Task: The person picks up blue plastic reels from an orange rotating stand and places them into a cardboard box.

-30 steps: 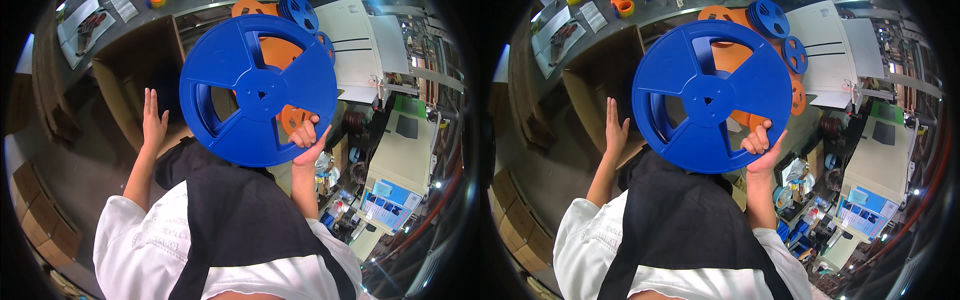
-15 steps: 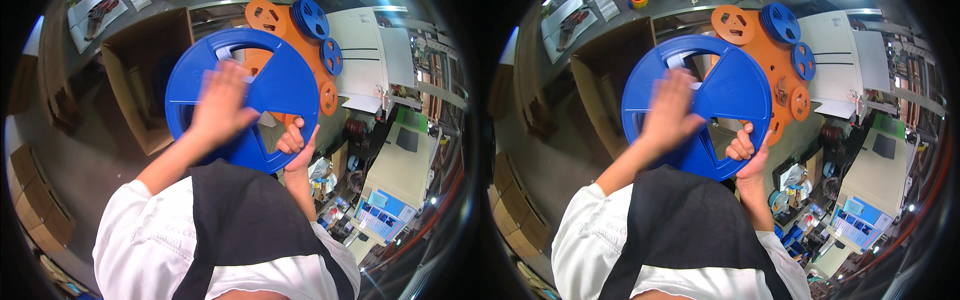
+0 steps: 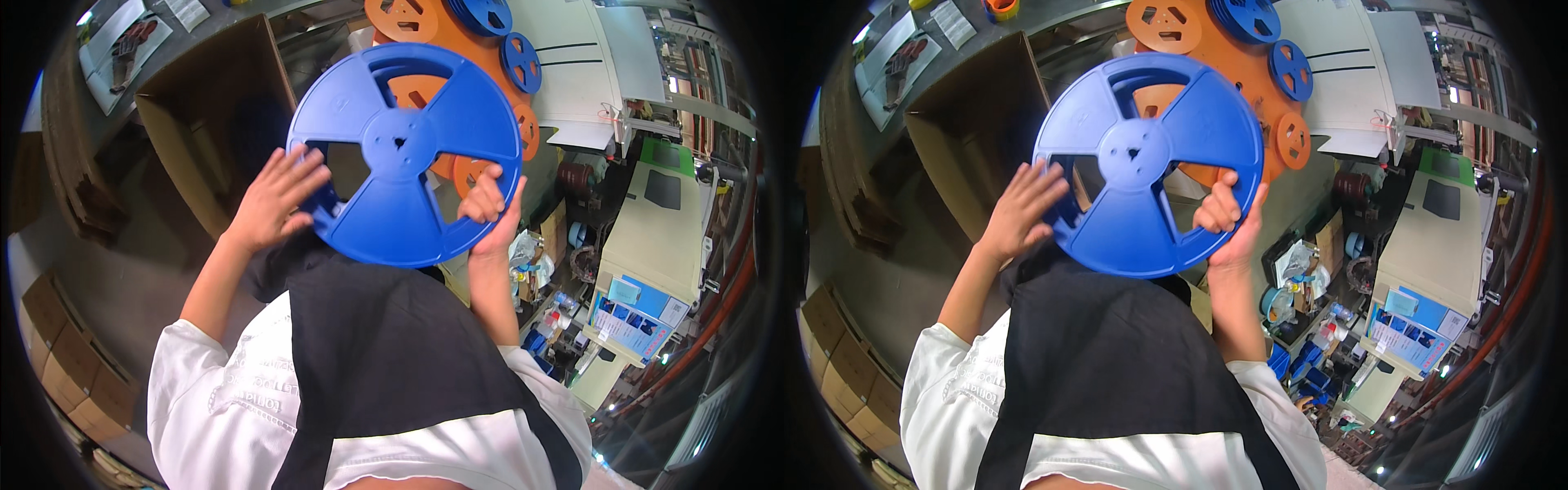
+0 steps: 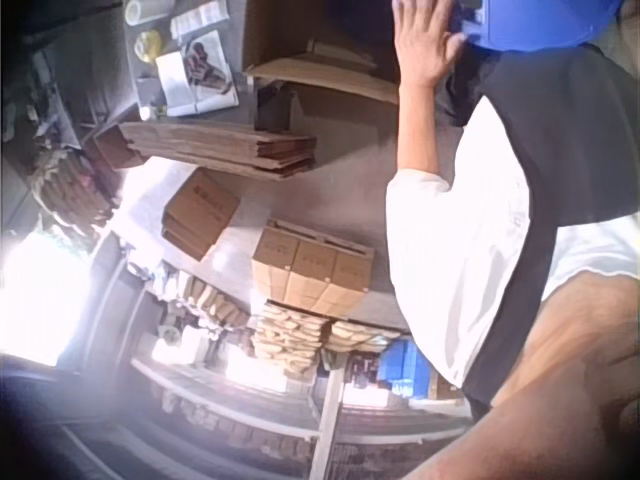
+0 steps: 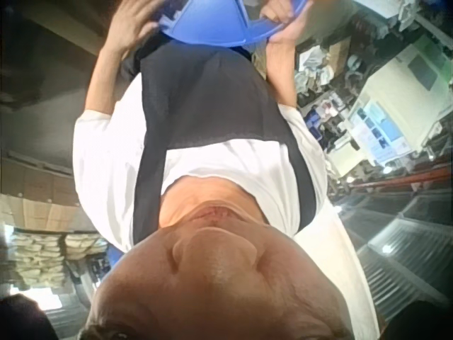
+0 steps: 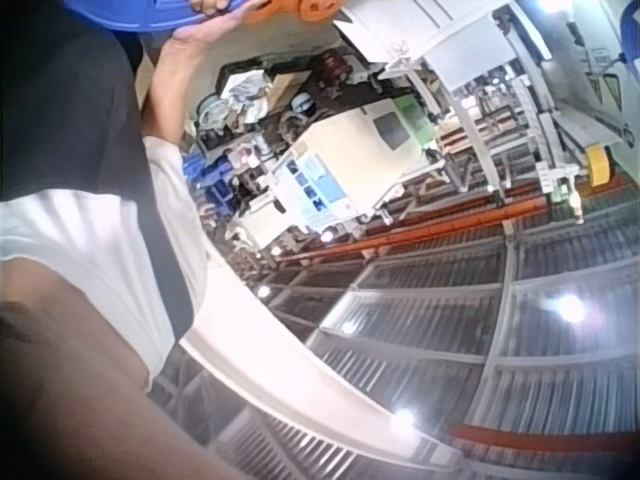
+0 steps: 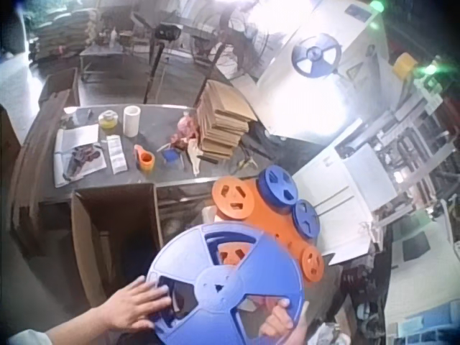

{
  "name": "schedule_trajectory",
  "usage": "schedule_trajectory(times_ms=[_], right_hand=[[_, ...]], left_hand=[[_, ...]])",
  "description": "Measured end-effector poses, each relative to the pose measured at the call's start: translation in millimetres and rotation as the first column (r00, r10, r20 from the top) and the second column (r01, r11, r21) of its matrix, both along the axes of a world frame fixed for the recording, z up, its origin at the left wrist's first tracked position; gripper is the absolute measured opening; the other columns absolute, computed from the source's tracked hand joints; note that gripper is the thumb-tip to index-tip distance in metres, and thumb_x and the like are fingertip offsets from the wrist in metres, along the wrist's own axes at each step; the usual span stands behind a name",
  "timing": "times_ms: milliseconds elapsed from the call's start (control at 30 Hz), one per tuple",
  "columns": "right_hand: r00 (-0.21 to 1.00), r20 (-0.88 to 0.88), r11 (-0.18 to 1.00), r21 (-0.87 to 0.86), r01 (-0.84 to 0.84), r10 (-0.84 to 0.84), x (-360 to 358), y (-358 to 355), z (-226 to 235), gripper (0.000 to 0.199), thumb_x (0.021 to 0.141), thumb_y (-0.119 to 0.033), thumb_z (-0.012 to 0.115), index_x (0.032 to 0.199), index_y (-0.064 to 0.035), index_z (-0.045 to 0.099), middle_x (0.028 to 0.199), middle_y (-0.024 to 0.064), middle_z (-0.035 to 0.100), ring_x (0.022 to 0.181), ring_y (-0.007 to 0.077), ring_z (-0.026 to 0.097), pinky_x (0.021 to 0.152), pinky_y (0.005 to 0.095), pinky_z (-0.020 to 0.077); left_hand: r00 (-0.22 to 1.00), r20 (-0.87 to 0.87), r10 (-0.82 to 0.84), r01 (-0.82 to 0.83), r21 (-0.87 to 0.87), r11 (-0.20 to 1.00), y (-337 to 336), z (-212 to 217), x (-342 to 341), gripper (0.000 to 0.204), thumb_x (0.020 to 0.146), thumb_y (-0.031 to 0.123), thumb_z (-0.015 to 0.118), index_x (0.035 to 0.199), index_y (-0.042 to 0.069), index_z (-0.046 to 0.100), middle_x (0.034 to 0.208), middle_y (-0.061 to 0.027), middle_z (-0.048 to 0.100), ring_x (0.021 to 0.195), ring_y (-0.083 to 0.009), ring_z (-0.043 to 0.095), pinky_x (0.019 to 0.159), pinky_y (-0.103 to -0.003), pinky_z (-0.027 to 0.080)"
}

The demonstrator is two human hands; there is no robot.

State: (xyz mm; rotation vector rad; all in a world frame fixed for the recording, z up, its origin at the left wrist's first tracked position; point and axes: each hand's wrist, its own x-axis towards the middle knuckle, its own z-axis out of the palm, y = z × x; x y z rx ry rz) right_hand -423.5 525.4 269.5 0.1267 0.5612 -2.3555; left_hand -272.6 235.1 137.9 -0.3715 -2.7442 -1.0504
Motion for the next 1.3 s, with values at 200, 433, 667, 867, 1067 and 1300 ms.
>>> schedule_trajectory(times_ms=[200, 433, 667, 867, 1067, 1300], right_hand=[[0.999, 0.048, 1.0, -0.002, 0.003, -0.003, -27, -12, 10, 0.049, 0.095, -0.046, 0.05, 0.108, 0.0006, 0.052, 0.063, -0.0016, 0.039, 0.049, 0.0068, 0.035, 0.048, 0.0226, 0.0293], [0.954, -0.299, 0.739, 0.635, 0.223, -0.031, -27, -43, 32, 0.065, 0.094, -0.057, 0.041, 0.121, 0.0008, 0.052, 0.082, 0.0058, 0.059, 0.065, 0.0165, 0.053, 0.06, 0.0283, 0.0463], [0.968, -0.234, 0.553, 0.82, 0.148, 0.088, -30, 7, -7, 0.053, 0.098, -0.05, 0.04, 0.114, -0.0018, 0.053, 0.084, 0.0088, 0.063, 0.06, 0.0149, 0.056, 0.05, 0.0256, 0.0426], [0.955, -0.294, 0.405, 0.879, 0.252, 0.045, -20, 18, -17, 0.06, 0.097, -0.056, 0.034, 0.117, -0.0021, 0.051, 0.096, 0.0101, 0.062, 0.07, 0.0171, 0.061, 0.054, 0.0248, 0.0435], [0.965, -0.263, 0.395, 0.883, 0.251, -0.027, -12, 10, -17, 0.052, 0.098, -0.054, 0.035, 0.114, -0.0086, 0.054, 0.1, 0.0053, 0.061, 0.086, 0.0197, 0.061, 0.06, 0.0286, 0.0438], [0.965, -0.257, 0.568, 0.802, 0.182, 0.054, -6, 4, -18, 0.048, 0.098, -0.052, 0.036, 0.112, -0.0095, 0.053, 0.119, 0.0055, 0.053, 0.09, 0.0254, 0.062, 0.052, 0.0264, 0.0436]], left_hand=[[0.991, -0.121, 0.05, -0.062, -0.101, 0.993, 18, 18, -5, 0.069, 0.064, 0.01, 0.076, 0.128, 0.017, 0.05, 0.121, -0.0104, 0.053, 0.126, -0.0301, 0.044, 0.11, -0.05, 0.033], [0.971, -0.029, 0.238, -0.216, 0.329, 0.919, 17, 10, 1, 0.046, 0.07, -0.006, 0.063, 0.115, 0.004, 0.058, 0.114, -0.0133, 0.061, 0.11, -0.0323, 0.059, 0.1, -0.04, 0.047], [0.863, 0.462, -0.203, -0.502, 0.832, -0.239, 30, -3, 26, 0.022, 0.091, 0.013, 0.061, 0.111, 0.009, 0.053, 0.104, -0.0094, 0.067, 0.102, -0.025, 0.065, 0.083, -0.038, 0.053], [0.912, 0.321, -0.254, -0.408, 0.762, -0.502, 29, -29, 36, 0.025, 0.088, 0.013, 0.065, 0.11, 0.011, 0.054, 0.099, -0.0093, 0.067, 0.102, -0.0283, 0.065, 0.078, -0.037, 0.059], [0.923, 0.288, -0.254, -0.382, 0.76, -0.526, 26, -25, 40, 0.025, 0.088, 0.014, 0.065, 0.11, 0.009, 0.054, 0.099, -0.0098, 0.067, 0.101, -0.0282, 0.066, 0.077, -0.036, 0.059], [0.923, 0.322, -0.212, -0.385, 0.786, -0.483, 28, -26, 41, 0.027, 0.088, 0.013, 0.065, 0.112, 0.01, 0.054, 0.099, -0.0084, 0.067, 0.101, -0.0279, 0.065, 0.077, -0.035, 0.059]])
